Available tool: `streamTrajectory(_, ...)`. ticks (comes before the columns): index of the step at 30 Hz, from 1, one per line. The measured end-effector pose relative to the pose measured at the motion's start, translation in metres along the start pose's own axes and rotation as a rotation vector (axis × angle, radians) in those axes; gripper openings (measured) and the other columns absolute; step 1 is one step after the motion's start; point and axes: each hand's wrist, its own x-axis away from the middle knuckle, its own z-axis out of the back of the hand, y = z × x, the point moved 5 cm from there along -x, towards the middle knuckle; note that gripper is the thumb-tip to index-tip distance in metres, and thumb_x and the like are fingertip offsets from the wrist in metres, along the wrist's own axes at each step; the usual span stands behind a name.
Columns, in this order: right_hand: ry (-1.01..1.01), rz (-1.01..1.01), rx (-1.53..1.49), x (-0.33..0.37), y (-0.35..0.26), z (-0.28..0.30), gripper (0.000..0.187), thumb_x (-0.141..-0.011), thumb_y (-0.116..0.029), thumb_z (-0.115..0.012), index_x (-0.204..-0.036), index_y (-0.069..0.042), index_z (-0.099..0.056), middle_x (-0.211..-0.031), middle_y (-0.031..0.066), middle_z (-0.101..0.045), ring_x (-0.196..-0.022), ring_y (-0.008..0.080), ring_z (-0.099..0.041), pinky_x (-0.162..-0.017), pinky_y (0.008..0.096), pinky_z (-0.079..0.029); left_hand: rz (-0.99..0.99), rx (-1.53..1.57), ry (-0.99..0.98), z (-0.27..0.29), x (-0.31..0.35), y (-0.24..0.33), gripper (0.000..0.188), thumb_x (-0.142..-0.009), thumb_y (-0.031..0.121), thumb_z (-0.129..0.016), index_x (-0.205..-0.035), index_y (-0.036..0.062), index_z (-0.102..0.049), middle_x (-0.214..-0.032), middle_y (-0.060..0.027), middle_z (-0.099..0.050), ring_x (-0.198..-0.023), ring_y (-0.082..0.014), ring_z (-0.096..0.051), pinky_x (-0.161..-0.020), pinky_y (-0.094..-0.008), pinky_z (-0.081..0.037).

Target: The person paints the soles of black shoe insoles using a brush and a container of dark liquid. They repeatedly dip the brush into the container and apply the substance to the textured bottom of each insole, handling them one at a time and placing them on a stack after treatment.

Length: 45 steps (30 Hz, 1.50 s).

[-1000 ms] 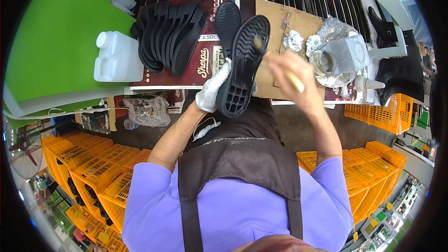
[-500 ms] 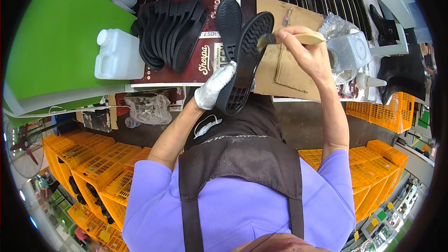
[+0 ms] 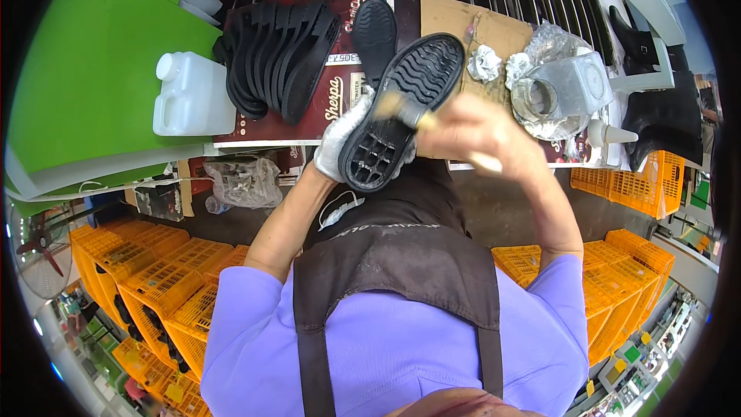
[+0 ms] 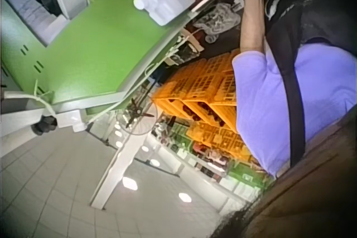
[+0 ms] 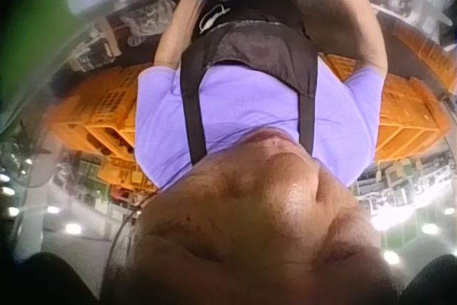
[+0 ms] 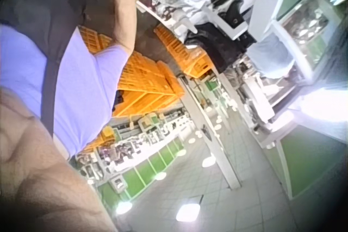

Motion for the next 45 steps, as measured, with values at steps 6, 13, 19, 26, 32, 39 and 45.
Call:
streamTrajectory(6, 0.369, -0.344, 0.202, 0.014, 0.040, 0.024, 0.023, -0.075, 0.000, -0.067, -0.096, -0.005, -0.065, -0.075, 0.0085, -0.055, -0.066, 0.0243, -0.056, -0.057, 0.0336, -0.046, -0.033, -0.115, 0.121, 0.000, -0.002, -0.003, 0.057, -0.098, 0.046, -0.024, -0.122, -0.0001, -0.047, -0.097, -0.0200, -0.062, -0.082, -0.0266, -0.063, -0.072, -0.0353, -0.053)
streamTrajectory(13, 0.155, -0.109, -0.124, -0.010, -0.038, -0.022, 0.022, -0.075, -0.004, -0.068, -0.095, -0.004, -0.062, -0.072, 0.0082, -0.053, -0.064, 0.0251, -0.055, -0.055, 0.0342, -0.046, -0.170, -0.035, 0.148, 0.012, -0.015, 0.010, 0.056, -0.098, 0.046, -0.025, -0.125, 0.0024, -0.047, -0.106, -0.0145, -0.061, -0.088, -0.0248, -0.063, -0.082, -0.0378, -0.051)
streamTrajectory(19, 0.035, -0.614, -0.722, -0.006, -0.008, -0.015, 0.016, -0.083, -0.011, -0.059, -0.088, 0.001, -0.069, -0.085, 0.0096, -0.069, -0.075, 0.0158, -0.063, -0.069, 0.0303, -0.051, -0.143, -0.107, 0.155, 0.013, -0.010, 0.009, 0.053, -0.099, 0.042, -0.026, -0.126, 0.0013, -0.046, -0.111, -0.0145, -0.059, -0.096, -0.0229, -0.061, -0.087, -0.0378, -0.049)
streamTrajectory(26, 0.525, -0.522, -0.001, 0.002, 0.054, 0.036, 0.014, -0.082, -0.011, -0.062, -0.091, -0.004, -0.069, -0.076, 0.0053, -0.065, -0.064, 0.0127, -0.058, -0.057, 0.0255, -0.047, -0.093, -0.222, 0.100, 0.010, -0.001, 0.003, 0.049, -0.099, 0.039, -0.030, -0.130, 0.0032, -0.043, -0.118, -0.0123, -0.056, -0.099, -0.0211, -0.058, -0.090, -0.0339, -0.047)
streamTrajectory(32, -0.003, -0.048, 0.077, -0.001, -0.009, -0.015, 0.037, -0.072, -0.006, -0.064, -0.109, -0.009, -0.061, -0.080, 0.0036, -0.052, -0.074, 0.0218, -0.054, -0.062, 0.0314, -0.047, -0.161, 0.050, 0.048, 0.010, -0.002, 0.015, 0.051, -0.099, 0.041, -0.028, -0.128, 0.0023, -0.045, -0.120, -0.0144, -0.056, -0.104, -0.0237, -0.058, -0.092, -0.0379, -0.047)
streamTrajectory(39, 0.032, -0.137, 0.033, 0.003, 0.026, 0.007, 0.031, -0.072, -0.004, -0.066, -0.102, -0.011, -0.066, -0.086, 0.0064, -0.056, -0.080, 0.0246, -0.056, -0.068, 0.0330, -0.047, 0.042, 0.045, 0.074, -0.001, 0.000, 0.009, 0.060, -0.097, 0.046, -0.026, -0.122, -0.0035, -0.046, -0.101, -0.0254, -0.060, -0.079, -0.0344, -0.063, -0.068, -0.0406, -0.055)
streamTrajectory(45, 0.418, -0.422, 0.169, 0.013, 0.045, 0.028, 0.014, -0.080, -0.002, -0.065, -0.094, -0.001, -0.066, -0.070, 0.0088, -0.060, -0.061, 0.0219, -0.060, -0.058, 0.0298, -0.048, -0.012, -0.122, 0.116, -0.005, 0.002, 0.006, 0.048, -0.098, 0.037, -0.031, -0.120, -0.0019, -0.049, -0.103, -0.0168, -0.061, -0.089, -0.0252, -0.062, -0.082, -0.0353, -0.049)
